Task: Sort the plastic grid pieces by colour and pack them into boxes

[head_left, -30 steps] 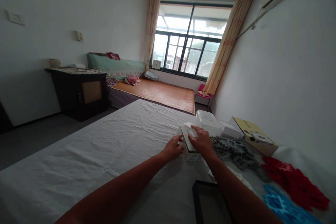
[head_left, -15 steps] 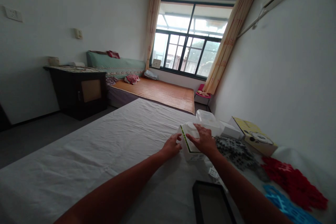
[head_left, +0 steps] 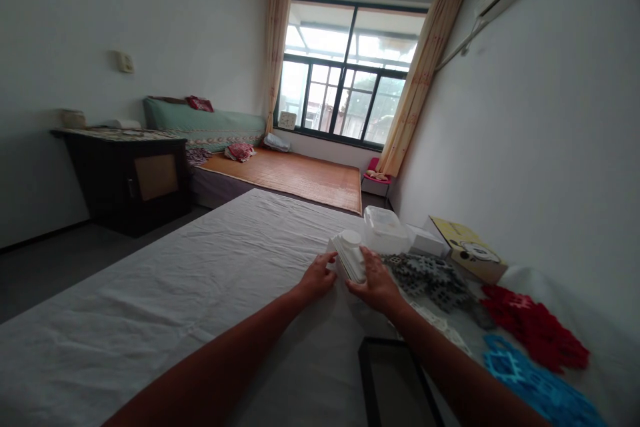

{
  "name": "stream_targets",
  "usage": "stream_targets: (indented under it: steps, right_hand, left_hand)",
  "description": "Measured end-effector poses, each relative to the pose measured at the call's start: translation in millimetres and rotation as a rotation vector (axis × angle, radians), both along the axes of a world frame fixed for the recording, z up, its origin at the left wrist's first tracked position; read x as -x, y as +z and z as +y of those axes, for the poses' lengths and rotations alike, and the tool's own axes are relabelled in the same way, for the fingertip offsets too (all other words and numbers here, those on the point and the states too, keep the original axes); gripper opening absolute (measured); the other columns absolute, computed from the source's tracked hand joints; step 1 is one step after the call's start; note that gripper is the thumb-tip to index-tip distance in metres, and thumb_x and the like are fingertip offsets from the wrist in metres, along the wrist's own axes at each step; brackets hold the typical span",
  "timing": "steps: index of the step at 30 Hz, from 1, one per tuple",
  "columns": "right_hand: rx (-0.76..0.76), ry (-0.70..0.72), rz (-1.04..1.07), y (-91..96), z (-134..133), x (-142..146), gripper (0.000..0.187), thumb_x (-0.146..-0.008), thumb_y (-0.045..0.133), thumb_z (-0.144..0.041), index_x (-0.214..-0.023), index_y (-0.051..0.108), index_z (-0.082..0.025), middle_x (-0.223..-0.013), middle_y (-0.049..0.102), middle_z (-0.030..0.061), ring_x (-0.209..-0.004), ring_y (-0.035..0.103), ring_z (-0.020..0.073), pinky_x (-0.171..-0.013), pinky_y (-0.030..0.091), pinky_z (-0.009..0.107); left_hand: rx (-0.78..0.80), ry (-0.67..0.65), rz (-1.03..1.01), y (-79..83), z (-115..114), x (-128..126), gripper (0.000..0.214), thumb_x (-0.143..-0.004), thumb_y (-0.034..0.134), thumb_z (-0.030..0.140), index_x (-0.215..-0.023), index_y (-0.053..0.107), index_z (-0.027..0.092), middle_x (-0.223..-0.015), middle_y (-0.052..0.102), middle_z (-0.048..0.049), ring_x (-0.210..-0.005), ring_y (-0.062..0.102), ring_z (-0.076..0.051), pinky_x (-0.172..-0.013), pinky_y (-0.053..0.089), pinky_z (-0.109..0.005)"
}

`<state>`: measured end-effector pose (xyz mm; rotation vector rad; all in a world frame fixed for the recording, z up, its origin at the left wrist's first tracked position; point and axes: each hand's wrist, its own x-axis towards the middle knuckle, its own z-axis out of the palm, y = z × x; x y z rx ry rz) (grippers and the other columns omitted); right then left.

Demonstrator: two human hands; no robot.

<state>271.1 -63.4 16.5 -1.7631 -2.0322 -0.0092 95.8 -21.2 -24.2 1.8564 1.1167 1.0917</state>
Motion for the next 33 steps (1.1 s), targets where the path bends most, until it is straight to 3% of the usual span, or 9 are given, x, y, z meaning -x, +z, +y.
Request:
stream_targets:
  steps: [9, 14, 16, 19, 23, 25, 27, 30, 33]
  right_hand:
    - [0.036, -0.060, -0.027, 6.8, -6.8, 4.7, 0.086, -0.067, 0.063, -0.045, -0.140, 0.023, -0.025, -0.138, 0.037, 0.0114, -0.115, 0.045, 0.0284, -0.087, 0.039, 0.037]
    - [0.012, -0.049, -0.010, 4.9, -5.1, 1.8, 0.082, -0.070, 0.061, -0.036, -0.141, 0.023, -0.026, -0.134, 0.040, 0.0113, -0.113, 0.045, 0.0277, -0.087, 0.037, 0.037]
    - [0.006, -0.045, 0.012, 12.2, -5.2, -4.9, 0.082, -0.069, 0.061, -0.035, -0.141, 0.024, -0.027, -0.133, 0.041, 0.0107, -0.112, 0.045, 0.0272, -0.088, 0.037, 0.038]
    - [-0.045, -0.059, 0.062, 38.1, -15.1, -31.0, 0.081, -0.070, 0.060, -0.034, -0.142, 0.023, -0.027, -0.129, 0.044, 0.0096, -0.109, 0.047, 0.0255, -0.090, 0.037, 0.039]
    - [-0.169, -0.098, 0.100, 84.7, -59.7, -112.8, 0.081, -0.071, 0.058, -0.037, -0.142, 0.021, -0.026, -0.128, 0.045, 0.0087, -0.106, 0.050, 0.0232, -0.093, 0.038, 0.037]
    - [-0.194, -0.187, 0.091, 99.8, -96.8, -174.4, 0.081, -0.071, 0.058, -0.039, -0.142, 0.022, -0.026, -0.130, 0.043, 0.0088, -0.106, 0.051, 0.0228, -0.093, 0.040, 0.036]
    - [-0.187, -0.355, 0.068, 103.0, -141.1, -245.3, 0.081, -0.069, 0.058, -0.042, -0.141, 0.025, -0.026, -0.130, 0.044, 0.0099, -0.105, 0.052, 0.0233, -0.092, 0.041, 0.036]
    - [-0.131, -0.592, 0.031, 81.9, -212.5, -354.1, 0.083, -0.067, 0.058, -0.047, -0.141, 0.029, -0.022, -0.124, 0.049, 0.0155, -0.103, 0.056, 0.0260, -0.086, 0.045, 0.037]
    - [-0.054, -0.756, -0.004, 35.9, -274.6, -445.0, 0.085, -0.064, 0.058, -0.053, -0.139, 0.033, -0.020, -0.121, 0.052, 0.0212, -0.095, 0.061, 0.0304, -0.084, 0.045, 0.044]
  left_hand:
    - [-0.030, -0.051, -0.030, -2.3, -3.8, -3.8, 0.058, -0.071, 0.054, 0.011, -0.128, 0.044, 0.016, -0.118, 0.053, -0.0105, -0.079, 0.060, -0.014, -0.082, 0.051, -0.032]
    - [-0.074, -0.053, -0.119, 2.0, -5.6, -1.4, 0.048, -0.072, 0.051, 0.010, -0.120, 0.051, 0.014, -0.116, 0.053, -0.0115, -0.092, 0.061, -0.018, -0.083, 0.052, -0.032]
    - [-0.073, -0.051, -0.136, 3.5, -5.4, 0.8, 0.045, -0.073, 0.048, 0.011, -0.118, 0.051, 0.015, -0.118, 0.051, -0.0123, -0.089, 0.063, -0.017, -0.080, 0.053, -0.033]
    - [-0.059, -0.060, -0.104, 5.2, -3.5, 5.0, 0.044, -0.075, 0.045, 0.015, -0.119, 0.050, 0.015, -0.120, 0.050, -0.0138, -0.085, 0.065, -0.016, -0.076, 0.055, -0.034]
    - [-0.069, -0.091, -0.046, 9.7, 1.2, 11.0, 0.043, -0.075, 0.046, 0.024, -0.117, 0.051, 0.015, -0.121, 0.049, -0.0135, -0.087, 0.066, -0.019, -0.077, 0.055, -0.036]
    - [-0.054, -0.093, -0.036, 13.4, 3.6, 13.9, 0.043, -0.074, 0.048, 0.029, -0.115, 0.052, 0.017, -0.122, 0.049, -0.0120, -0.089, 0.067, -0.020, -0.076, 0.055, -0.036]
    - [-0.006, -0.099, -0.019, 17.5, 6.2, 16.3, 0.045, -0.072, 0.051, 0.034, -0.114, 0.054, 0.017, -0.122, 0.050, -0.0118, -0.092, 0.066, -0.023, -0.072, 0.056, -0.035]
    - [0.047, -0.092, 0.021, 22.7, 9.9, 15.9, 0.050, -0.069, 0.055, 0.042, -0.112, 0.057, 0.016, -0.113, 0.059, -0.0118, -0.093, 0.065, -0.025, -0.069, 0.055, -0.033]
    - [0.078, -0.065, 0.123, 28.9, 10.3, 8.1, 0.052, -0.067, 0.058, 0.048, -0.108, 0.060, 0.017, -0.089, 0.069, -0.0075, -0.087, 0.066, -0.025, -0.067, 0.053, -0.033]
